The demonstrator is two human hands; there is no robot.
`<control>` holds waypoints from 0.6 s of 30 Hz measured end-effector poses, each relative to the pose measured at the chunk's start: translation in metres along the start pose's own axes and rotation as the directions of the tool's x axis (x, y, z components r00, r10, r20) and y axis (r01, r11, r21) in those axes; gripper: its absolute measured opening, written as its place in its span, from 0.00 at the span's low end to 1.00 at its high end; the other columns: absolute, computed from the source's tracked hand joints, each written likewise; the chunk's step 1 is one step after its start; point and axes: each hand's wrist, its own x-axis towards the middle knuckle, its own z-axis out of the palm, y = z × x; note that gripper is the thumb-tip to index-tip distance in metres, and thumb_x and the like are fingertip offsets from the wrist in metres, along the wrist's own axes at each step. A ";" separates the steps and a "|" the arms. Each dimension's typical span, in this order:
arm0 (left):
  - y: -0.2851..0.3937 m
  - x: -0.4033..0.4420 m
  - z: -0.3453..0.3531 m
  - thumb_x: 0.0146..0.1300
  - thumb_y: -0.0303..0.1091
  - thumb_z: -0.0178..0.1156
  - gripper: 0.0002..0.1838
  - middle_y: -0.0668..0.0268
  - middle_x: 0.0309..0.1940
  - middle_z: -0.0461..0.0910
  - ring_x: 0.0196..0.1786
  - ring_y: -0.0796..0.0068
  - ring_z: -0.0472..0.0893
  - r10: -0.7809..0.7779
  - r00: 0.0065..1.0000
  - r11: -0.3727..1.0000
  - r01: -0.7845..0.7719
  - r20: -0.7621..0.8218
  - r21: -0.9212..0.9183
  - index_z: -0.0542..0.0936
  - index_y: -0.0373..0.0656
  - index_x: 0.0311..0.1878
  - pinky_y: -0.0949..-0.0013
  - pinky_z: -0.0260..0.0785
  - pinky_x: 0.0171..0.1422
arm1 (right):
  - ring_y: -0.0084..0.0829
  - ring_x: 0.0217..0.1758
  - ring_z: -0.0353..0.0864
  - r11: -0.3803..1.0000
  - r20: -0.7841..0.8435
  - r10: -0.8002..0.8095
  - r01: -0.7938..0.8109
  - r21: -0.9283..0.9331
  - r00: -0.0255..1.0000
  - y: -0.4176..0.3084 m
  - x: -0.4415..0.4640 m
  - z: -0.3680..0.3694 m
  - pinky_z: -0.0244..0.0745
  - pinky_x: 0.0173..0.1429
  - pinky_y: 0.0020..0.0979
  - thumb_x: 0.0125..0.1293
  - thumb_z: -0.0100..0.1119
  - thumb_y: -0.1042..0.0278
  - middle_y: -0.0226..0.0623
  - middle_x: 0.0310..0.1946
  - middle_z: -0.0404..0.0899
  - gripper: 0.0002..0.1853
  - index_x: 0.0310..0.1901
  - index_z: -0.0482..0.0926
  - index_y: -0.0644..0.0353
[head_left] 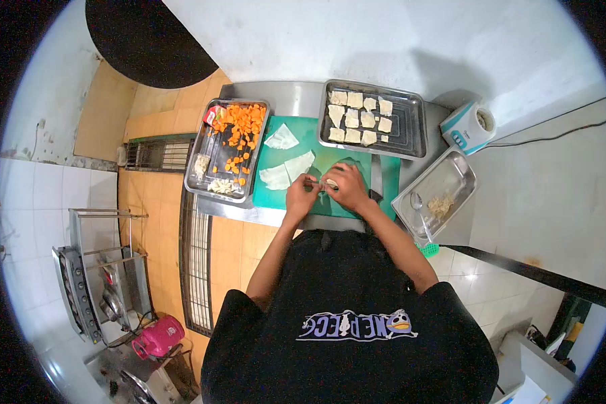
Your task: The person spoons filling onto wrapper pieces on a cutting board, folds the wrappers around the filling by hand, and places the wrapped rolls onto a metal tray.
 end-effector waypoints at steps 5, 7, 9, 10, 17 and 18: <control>0.009 -0.002 -0.005 0.68 0.28 0.72 0.13 0.59 0.37 0.89 0.34 0.74 0.88 -0.080 0.996 0.993 0.084 0.050 -0.083 0.82 0.36 0.51 0.70 0.79 0.38 | 0.42 0.64 0.79 0.999 -0.011 -0.031 0.031 0.023 0.999 0.001 -0.004 0.005 0.70 0.66 0.49 0.61 0.71 0.62 0.34 0.49 0.87 0.15 0.50 0.86 0.47; 0.007 -0.005 -0.005 0.68 0.28 0.71 0.12 0.60 0.37 0.89 0.35 0.75 0.88 -0.109 0.992 0.988 0.115 0.065 -0.104 0.82 0.35 0.51 0.70 0.79 0.38 | 0.41 0.62 0.80 0.999 -0.042 -0.043 0.044 0.015 0.998 -0.001 -0.005 0.006 0.70 0.65 0.49 0.61 0.72 0.63 0.34 0.48 0.87 0.16 0.52 0.86 0.48; 0.006 -0.003 -0.005 0.68 0.27 0.70 0.12 0.59 0.37 0.89 0.37 0.75 0.88 -0.061 0.997 0.986 0.067 0.050 -0.149 0.82 0.35 0.51 0.70 0.80 0.38 | 0.41 0.61 0.81 0.998 -0.075 -0.059 0.060 0.008 0.995 -0.001 -0.004 0.008 0.71 0.64 0.49 0.61 0.72 0.63 0.33 0.47 0.87 0.18 0.53 0.86 0.48; 0.005 -0.002 -0.005 0.68 0.27 0.70 0.12 0.59 0.37 0.89 0.37 0.75 0.88 -0.063 0.997 0.986 0.070 0.050 -0.149 0.82 0.35 0.51 0.70 0.80 0.38 | 0.40 0.59 0.81 0.997 -0.084 -0.079 0.080 0.009 0.993 -0.001 -0.004 0.008 0.71 0.63 0.48 0.61 0.72 0.64 0.33 0.46 0.87 0.17 0.53 0.86 0.48; 0.006 -0.001 -0.002 0.67 0.27 0.72 0.13 0.59 0.40 0.89 0.42 0.74 0.88 -0.001 0.999 0.996 0.005 0.052 -0.089 0.82 0.36 0.52 0.68 0.81 0.46 | 0.38 0.57 0.83 0.973 -0.142 -0.223 0.211 -0.095 0.964 0.001 -0.007 0.006 0.72 0.63 0.49 0.64 0.71 0.63 0.31 0.47 0.88 0.14 0.51 0.87 0.50; 0.006 -0.001 -0.002 0.67 0.27 0.72 0.13 0.60 0.40 0.89 0.42 0.74 0.88 -0.021 0.998 0.991 0.029 0.060 -0.133 0.82 0.36 0.52 0.68 0.81 0.47 | 0.38 0.57 0.83 0.973 -0.141 -0.222 0.210 -0.095 0.965 0.001 -0.008 0.006 0.72 0.63 0.49 0.64 0.71 0.63 0.31 0.47 0.88 0.14 0.51 0.87 0.50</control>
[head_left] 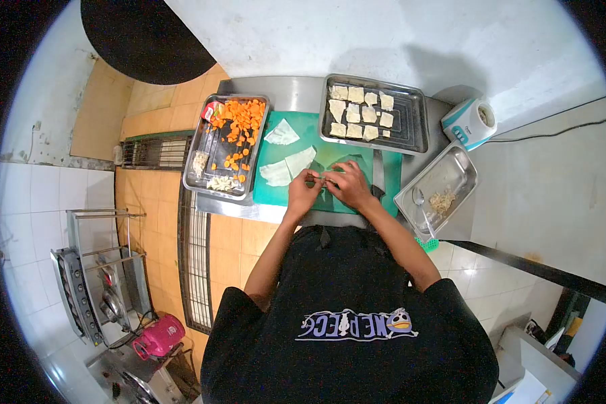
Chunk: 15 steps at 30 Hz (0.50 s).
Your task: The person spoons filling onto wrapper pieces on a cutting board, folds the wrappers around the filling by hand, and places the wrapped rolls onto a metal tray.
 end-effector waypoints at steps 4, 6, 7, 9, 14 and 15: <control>0.004 -0.001 0.000 0.67 0.26 0.72 0.13 0.60 0.40 0.89 0.43 0.73 0.88 0.011 1.000 1.000 -0.011 0.023 -0.014 0.82 0.36 0.52 0.68 0.81 0.49 | 0.40 0.61 0.83 1.000 0.053 -0.005 0.005 -0.006 0.999 0.000 -0.007 -0.002 0.71 0.69 0.52 0.65 0.71 0.62 0.32 0.49 0.88 0.14 0.51 0.87 0.51; 0.007 0.000 0.000 0.68 0.26 0.71 0.12 0.60 0.41 0.89 0.44 0.73 0.88 0.006 1.000 1.000 -0.006 0.029 0.001 0.82 0.36 0.52 0.67 0.81 0.50 | 0.41 0.62 0.83 1.000 0.069 0.008 -0.008 -0.003 0.998 -0.001 -0.010 -0.001 0.70 0.71 0.53 0.65 0.71 0.62 0.33 0.50 0.88 0.14 0.51 0.87 0.51; 0.008 0.000 0.001 0.68 0.26 0.71 0.12 0.60 0.41 0.89 0.44 0.73 0.88 0.005 1.000 1.000 -0.005 0.030 -0.001 0.82 0.36 0.52 0.67 0.81 0.50 | 0.42 0.63 0.82 0.999 0.063 0.029 -0.032 0.038 0.998 -0.001 -0.012 0.001 0.69 0.72 0.54 0.64 0.72 0.62 0.34 0.51 0.87 0.16 0.52 0.86 0.51; 0.005 0.000 0.003 0.68 0.25 0.70 0.11 0.60 0.41 0.89 0.45 0.73 0.88 0.019 0.999 0.999 -0.018 0.037 -0.045 0.82 0.36 0.52 0.67 0.81 0.51 | 0.43 0.64 0.81 0.995 0.059 0.051 -0.056 0.080 0.997 -0.004 -0.012 -0.001 0.68 0.74 0.55 0.63 0.73 0.62 0.36 0.53 0.87 0.17 0.54 0.85 0.51; -0.004 0.005 0.008 0.70 0.28 0.71 0.12 0.59 0.40 0.89 0.44 0.73 0.89 0.051 0.997 0.993 -0.045 0.051 -0.105 0.82 0.34 0.52 0.67 0.81 0.48 | 0.47 0.65 0.80 0.980 0.053 0.148 -0.154 0.125 0.988 -0.016 -0.008 -0.012 0.68 0.73 0.55 0.59 0.76 0.62 0.44 0.57 0.84 0.24 0.57 0.82 0.52; 0.000 0.004 0.008 0.70 0.28 0.71 0.12 0.60 0.40 0.89 0.45 0.73 0.89 0.062 0.997 0.994 -0.057 0.050 -0.094 0.82 0.34 0.52 0.68 0.81 0.49 | 0.47 0.65 0.80 0.980 0.053 0.149 -0.154 0.126 0.988 -0.014 -0.009 -0.007 0.68 0.73 0.55 0.59 0.76 0.62 0.44 0.57 0.84 0.24 0.57 0.82 0.52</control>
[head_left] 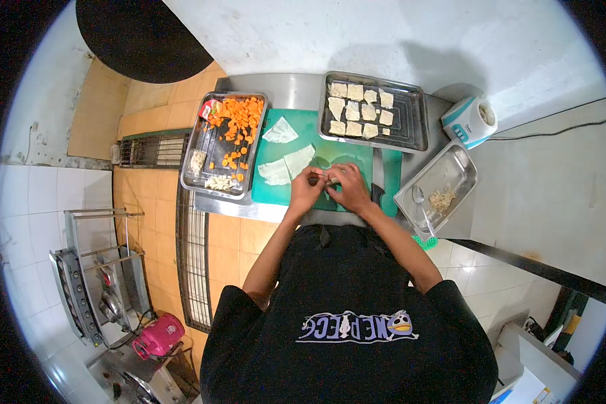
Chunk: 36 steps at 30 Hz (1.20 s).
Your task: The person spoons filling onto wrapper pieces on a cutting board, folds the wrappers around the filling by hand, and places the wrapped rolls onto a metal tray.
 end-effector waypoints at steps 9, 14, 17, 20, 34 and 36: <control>-0.009 -0.005 -0.004 0.66 0.23 0.71 0.13 0.60 0.44 0.89 0.48 0.69 0.90 0.020 1.000 1.000 -0.021 -0.018 -0.013 0.82 0.35 0.52 0.64 0.81 0.53 | 0.47 0.57 0.80 0.982 -0.097 0.148 -0.135 0.133 0.984 0.005 -0.002 0.015 0.70 0.66 0.51 0.63 0.73 0.67 0.39 0.46 0.84 0.20 0.56 0.82 0.55; 0.009 -0.011 -0.007 0.65 0.24 0.72 0.13 0.58 0.45 0.89 0.47 0.66 0.91 0.034 0.999 0.997 -0.033 -0.021 0.069 0.83 0.37 0.52 0.64 0.81 0.51 | 0.41 0.56 0.81 0.987 -0.168 0.149 -0.136 0.082 0.975 0.001 -0.002 0.014 0.71 0.62 0.45 0.62 0.74 0.69 0.31 0.39 0.85 0.16 0.52 0.84 0.54; 0.008 -0.007 -0.006 0.63 0.25 0.73 0.13 0.56 0.46 0.89 0.44 0.62 0.90 0.024 1.000 0.980 -0.026 0.014 0.195 0.85 0.39 0.50 0.63 0.81 0.49 | 0.39 0.54 0.81 0.986 -0.201 0.164 -0.155 0.064 0.966 0.001 -0.002 0.012 0.70 0.60 0.44 0.62 0.74 0.69 0.30 0.39 0.85 0.14 0.50 0.85 0.54; 0.016 -0.008 -0.004 0.62 0.28 0.74 0.12 0.54 0.45 0.87 0.41 0.57 0.89 0.048 0.998 0.953 -0.058 0.040 0.299 0.86 0.42 0.49 0.59 0.80 0.48 | 0.37 0.50 0.80 0.977 -0.207 0.215 -0.209 0.054 0.954 0.002 -0.003 0.011 0.70 0.58 0.43 0.63 0.74 0.68 0.28 0.38 0.85 0.14 0.50 0.86 0.54; 0.010 -0.009 -0.002 0.62 0.34 0.74 0.10 0.62 0.48 0.85 0.54 0.53 0.82 0.381 0.921 0.738 -0.358 0.085 0.572 0.87 0.46 0.46 0.54 0.77 0.59 | 0.39 0.50 0.79 0.968 -0.167 0.248 -0.249 0.019 0.954 0.004 -0.006 0.009 0.68 0.57 0.45 0.63 0.74 0.65 0.27 0.36 0.83 0.15 0.51 0.84 0.51; 0.005 -0.005 -0.005 0.62 0.36 0.74 0.22 0.64 0.61 0.82 0.65 0.54 0.78 0.569 0.795 0.532 -0.549 0.208 0.645 0.84 0.49 0.60 0.51 0.75 0.64 | 0.39 0.50 0.79 0.967 -0.168 0.252 -0.253 0.015 0.953 0.005 -0.006 0.008 0.68 0.57 0.46 0.62 0.74 0.65 0.27 0.35 0.83 0.15 0.51 0.84 0.51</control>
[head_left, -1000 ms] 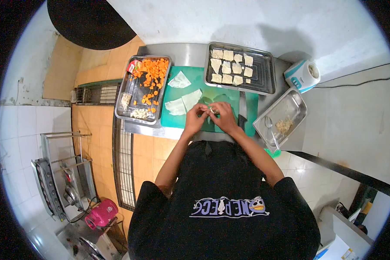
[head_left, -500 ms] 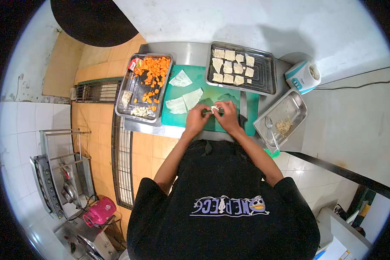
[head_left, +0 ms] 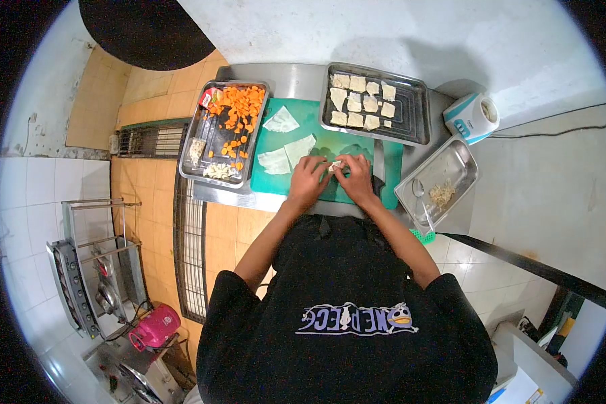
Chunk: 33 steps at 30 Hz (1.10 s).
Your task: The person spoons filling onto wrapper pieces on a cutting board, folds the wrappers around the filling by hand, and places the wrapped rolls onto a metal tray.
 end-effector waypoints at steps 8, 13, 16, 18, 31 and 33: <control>0.005 -0.021 -0.010 0.65 0.56 0.70 0.46 0.63 0.85 0.61 0.86 0.55 0.58 0.134 0.944 0.950 -0.209 0.302 0.232 0.67 0.45 0.81 0.37 0.63 0.76 | 0.40 0.47 0.76 1.000 -0.024 -0.004 0.003 -0.022 1.000 0.004 0.001 0.000 0.68 0.54 0.45 0.60 0.74 0.66 0.29 0.35 0.80 0.16 0.49 0.84 0.50; 0.003 -0.024 -0.001 0.66 0.58 0.68 0.48 0.62 0.86 0.57 0.88 0.56 0.54 0.155 0.940 0.947 -0.229 0.305 0.226 0.65 0.43 0.82 0.37 0.60 0.78 | 0.40 0.46 0.76 1.000 -0.022 0.017 -0.017 -0.022 1.000 0.005 0.000 -0.003 0.67 0.54 0.44 0.61 0.74 0.66 0.30 0.35 0.80 0.16 0.50 0.83 0.50; 0.002 -0.025 0.003 0.71 0.62 0.62 0.48 0.64 0.88 0.54 0.89 0.55 0.51 0.127 0.928 0.937 -0.228 0.350 0.264 0.60 0.45 0.85 0.34 0.56 0.81 | 0.41 0.46 0.76 1.000 -0.016 0.028 -0.028 -0.014 0.999 0.004 0.001 -0.005 0.67 0.54 0.45 0.62 0.73 0.66 0.31 0.36 0.80 0.16 0.51 0.83 0.51; 0.001 -0.025 0.003 0.72 0.61 0.61 0.47 0.65 0.88 0.53 0.89 0.54 0.50 0.127 0.927 0.945 -0.221 0.354 0.240 0.61 0.45 0.85 0.34 0.54 0.82 | 0.41 0.46 0.77 0.999 -0.010 0.034 -0.035 -0.006 0.999 0.004 0.002 -0.006 0.68 0.55 0.45 0.62 0.73 0.66 0.32 0.37 0.81 0.15 0.51 0.83 0.52; 0.010 -0.022 -0.002 0.72 0.67 0.56 0.47 0.67 0.89 0.50 0.90 0.57 0.47 0.101 0.912 0.934 -0.225 0.398 0.279 0.61 0.48 0.85 0.33 0.48 0.83 | 0.43 0.53 0.81 0.976 0.024 0.176 -0.171 -0.138 0.984 -0.008 -0.014 -0.038 0.74 0.60 0.45 0.67 0.68 0.65 0.36 0.44 0.85 0.08 0.46 0.88 0.52; 0.010 -0.022 0.000 0.73 0.68 0.55 0.48 0.66 0.89 0.50 0.90 0.58 0.48 0.111 0.921 0.962 -0.193 0.373 0.192 0.58 0.48 0.87 0.33 0.45 0.84 | 0.43 0.54 0.80 0.974 0.026 0.181 -0.176 -0.141 0.983 -0.011 -0.018 -0.037 0.73 0.61 0.46 0.67 0.68 0.64 0.35 0.44 0.86 0.08 0.45 0.88 0.52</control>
